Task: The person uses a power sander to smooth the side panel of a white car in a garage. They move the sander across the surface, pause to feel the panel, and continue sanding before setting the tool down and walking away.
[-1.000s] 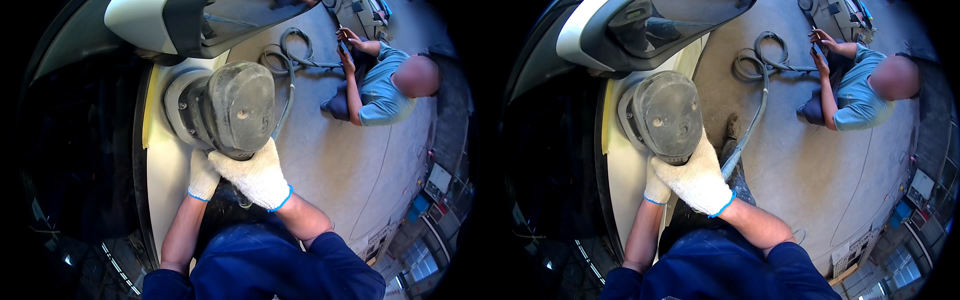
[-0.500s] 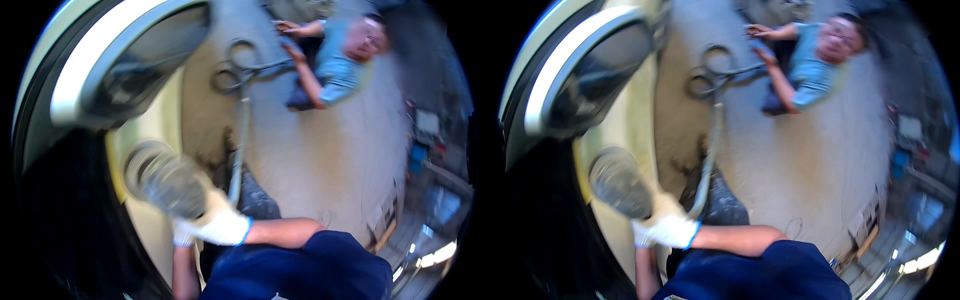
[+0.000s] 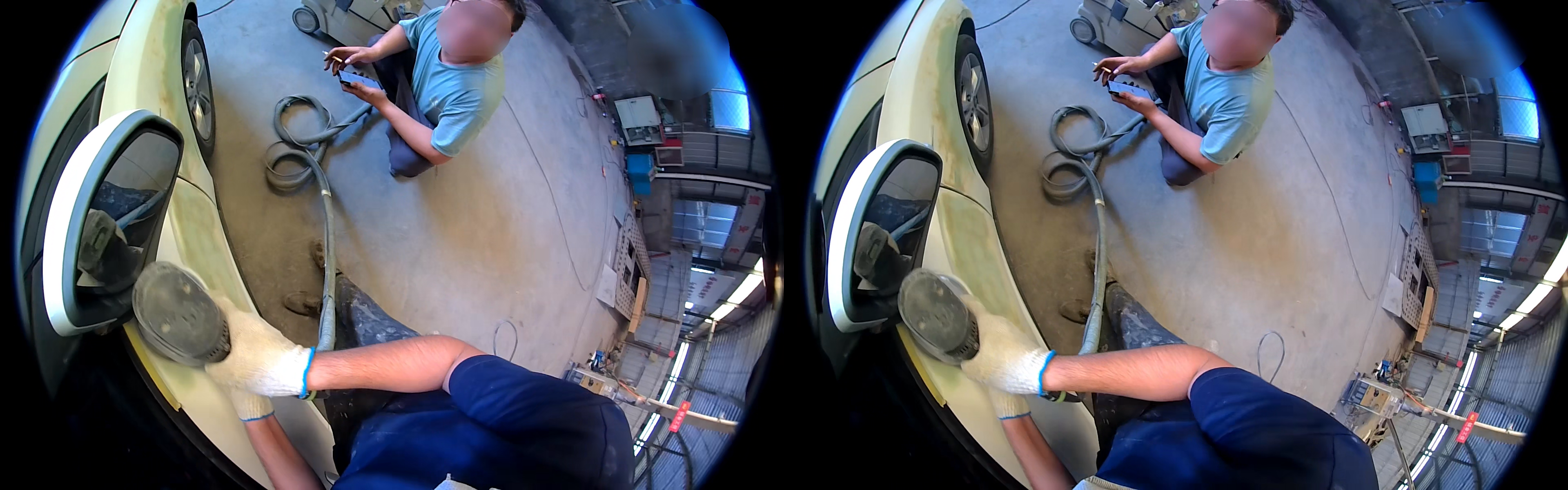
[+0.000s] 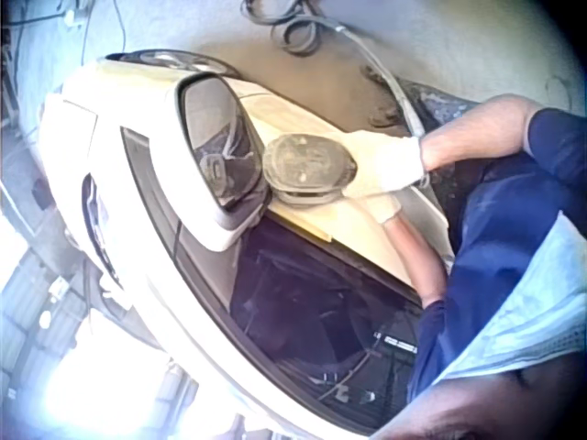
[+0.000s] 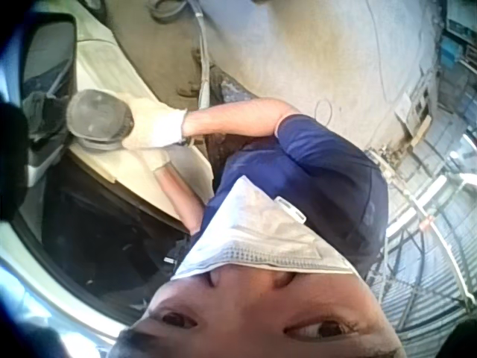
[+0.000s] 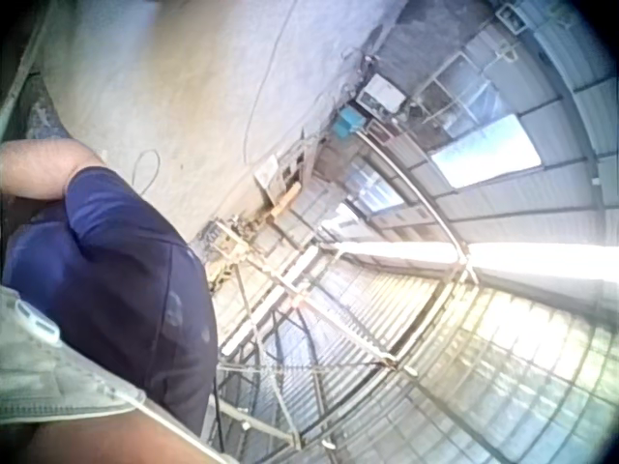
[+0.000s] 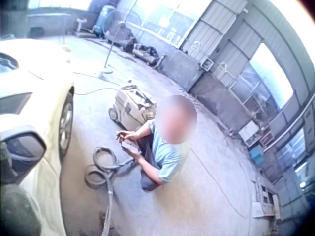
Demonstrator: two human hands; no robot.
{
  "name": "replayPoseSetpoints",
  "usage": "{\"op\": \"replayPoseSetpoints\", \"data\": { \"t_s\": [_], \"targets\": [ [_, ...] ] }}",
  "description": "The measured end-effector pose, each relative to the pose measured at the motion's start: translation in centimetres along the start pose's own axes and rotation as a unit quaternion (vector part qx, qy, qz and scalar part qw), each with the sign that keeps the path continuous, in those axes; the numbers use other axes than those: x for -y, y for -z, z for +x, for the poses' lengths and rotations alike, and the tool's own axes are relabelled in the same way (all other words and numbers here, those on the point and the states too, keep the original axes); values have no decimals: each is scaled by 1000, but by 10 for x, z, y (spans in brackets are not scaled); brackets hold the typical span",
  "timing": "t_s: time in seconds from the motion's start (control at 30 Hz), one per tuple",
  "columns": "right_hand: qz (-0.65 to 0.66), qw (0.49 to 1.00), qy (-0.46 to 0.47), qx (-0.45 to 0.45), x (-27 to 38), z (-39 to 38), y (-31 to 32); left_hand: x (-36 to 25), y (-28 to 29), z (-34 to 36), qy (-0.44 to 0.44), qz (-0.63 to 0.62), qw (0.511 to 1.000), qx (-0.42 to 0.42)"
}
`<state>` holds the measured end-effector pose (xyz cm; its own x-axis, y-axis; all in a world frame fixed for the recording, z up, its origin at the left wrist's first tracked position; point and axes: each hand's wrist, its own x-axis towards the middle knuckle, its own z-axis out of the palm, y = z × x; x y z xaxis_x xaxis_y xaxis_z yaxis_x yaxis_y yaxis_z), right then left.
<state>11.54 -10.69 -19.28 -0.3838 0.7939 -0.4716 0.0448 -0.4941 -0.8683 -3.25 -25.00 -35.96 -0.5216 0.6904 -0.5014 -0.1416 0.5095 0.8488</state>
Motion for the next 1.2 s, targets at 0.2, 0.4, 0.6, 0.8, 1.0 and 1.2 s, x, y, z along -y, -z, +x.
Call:
{"op": "replayPoseSetpoints", "data": {
  "t_s": [0.2, 0.4, 0.6, 0.8, 1.0, 1.2],
  "targets": [
    [9, 1000, 8, 7, -22, -8, -1, 11, 5, -20, 10, 3, 1000, 4],
    [-65, 985, -110, 112, -25, -76, 8, 82, 45, -120, 85, 92, 992, 30],
    [-20, 987, 2, 161, -75, -80, 23, 88, 44, -125, 4, 278, 956, 92],
    [-131, 980, 49, 141, -130, -68, 28, 97, 5, -98, 37, 47, 995, 83],
    [-103, 979, -24, 177, -145, -72, 46, 45, -16, -111, 11, 207, 976, 66],
    [-82, 987, -11, 135, -107, -58, 35, 53, -11, -92, -31, 107, 991, 74]
  ]
}}
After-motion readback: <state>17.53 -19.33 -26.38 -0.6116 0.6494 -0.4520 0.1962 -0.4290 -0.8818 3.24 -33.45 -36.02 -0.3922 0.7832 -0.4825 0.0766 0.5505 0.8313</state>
